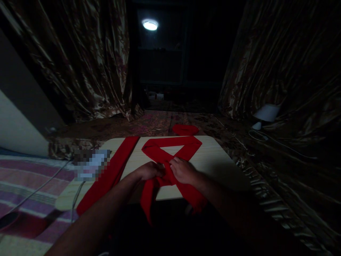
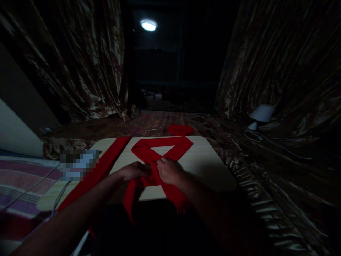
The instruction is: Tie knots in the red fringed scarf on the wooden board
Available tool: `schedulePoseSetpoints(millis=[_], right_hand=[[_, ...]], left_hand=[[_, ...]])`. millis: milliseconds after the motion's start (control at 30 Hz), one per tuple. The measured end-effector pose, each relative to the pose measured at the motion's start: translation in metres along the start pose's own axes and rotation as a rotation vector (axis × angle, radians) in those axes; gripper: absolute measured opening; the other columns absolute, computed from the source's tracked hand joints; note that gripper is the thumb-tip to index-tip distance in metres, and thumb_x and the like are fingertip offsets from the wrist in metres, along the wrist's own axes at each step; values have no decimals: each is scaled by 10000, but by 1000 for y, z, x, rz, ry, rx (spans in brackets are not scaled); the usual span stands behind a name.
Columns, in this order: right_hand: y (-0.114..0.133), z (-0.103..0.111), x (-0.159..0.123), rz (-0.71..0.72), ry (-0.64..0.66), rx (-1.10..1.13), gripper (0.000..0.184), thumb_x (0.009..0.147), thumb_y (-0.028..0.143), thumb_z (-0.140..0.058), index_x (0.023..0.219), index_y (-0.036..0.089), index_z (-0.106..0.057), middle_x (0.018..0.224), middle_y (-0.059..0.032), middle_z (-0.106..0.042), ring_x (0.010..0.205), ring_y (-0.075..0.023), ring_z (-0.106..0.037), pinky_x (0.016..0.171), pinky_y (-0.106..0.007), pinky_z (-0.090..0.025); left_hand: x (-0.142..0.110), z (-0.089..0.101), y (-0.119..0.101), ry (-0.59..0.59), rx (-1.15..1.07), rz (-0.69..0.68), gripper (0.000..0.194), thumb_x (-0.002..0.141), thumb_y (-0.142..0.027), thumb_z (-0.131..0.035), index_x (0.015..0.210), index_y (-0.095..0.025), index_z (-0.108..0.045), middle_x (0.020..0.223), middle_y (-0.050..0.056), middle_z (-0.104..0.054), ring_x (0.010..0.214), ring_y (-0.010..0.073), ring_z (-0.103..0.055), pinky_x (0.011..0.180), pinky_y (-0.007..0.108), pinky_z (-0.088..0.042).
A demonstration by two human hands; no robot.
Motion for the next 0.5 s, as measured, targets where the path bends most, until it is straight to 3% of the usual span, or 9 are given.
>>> schedulePoseSetpoints(millis=[100, 167, 367, 500], right_hand=[[4, 1, -1, 38, -15, -27, 282, 1023, 270, -334, 1090, 193, -597, 1047, -90, -632, 921, -196, -590, 824, -302, -433], [6, 2, -1, 58, -15, -41, 279, 1022, 262, -332, 1089, 191, -593, 1039, -92, -631, 914, -198, -586, 823, -305, -433], [5, 2, -1, 37, -23, -50, 280, 1023, 284, -341, 1112, 193, -591, 1070, -92, -631, 912, -197, -593, 819, -305, -446], [3, 0, 0, 37, -4, -33, 288, 1022, 297, -344, 1129, 201, -594, 1085, -92, -633, 943, -202, -594, 827, -310, -444]], left_hand=[[-13, -9, -9, 109, -184, -24, 265, 588, -262, -725, 826, -152, -763, 923, 41, -749, 920, 214, -627, 910, 300, -436], [-22, -13, -10, 149, -300, -25, 291, 606, -254, -736, 869, -135, -771, 968, 67, -757, 930, 217, -646, 948, 315, -432], [-49, -10, 10, 165, -415, 67, 356, 631, -320, -831, 927, -132, -768, 959, 85, -764, 837, 201, -677, 855, 306, -491], [-75, -5, 36, 205, -403, 151, 365, 657, -371, -852, 906, -121, -763, 897, 83, -763, 766, 185, -677, 736, 271, -521]])
Point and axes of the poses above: each hand's wrist, its own x-axis towards the middle knuckle, its own z-axis out of the back of the hand, y = z × x, the point moved 10 cm from there along x, towards the middle knuckle
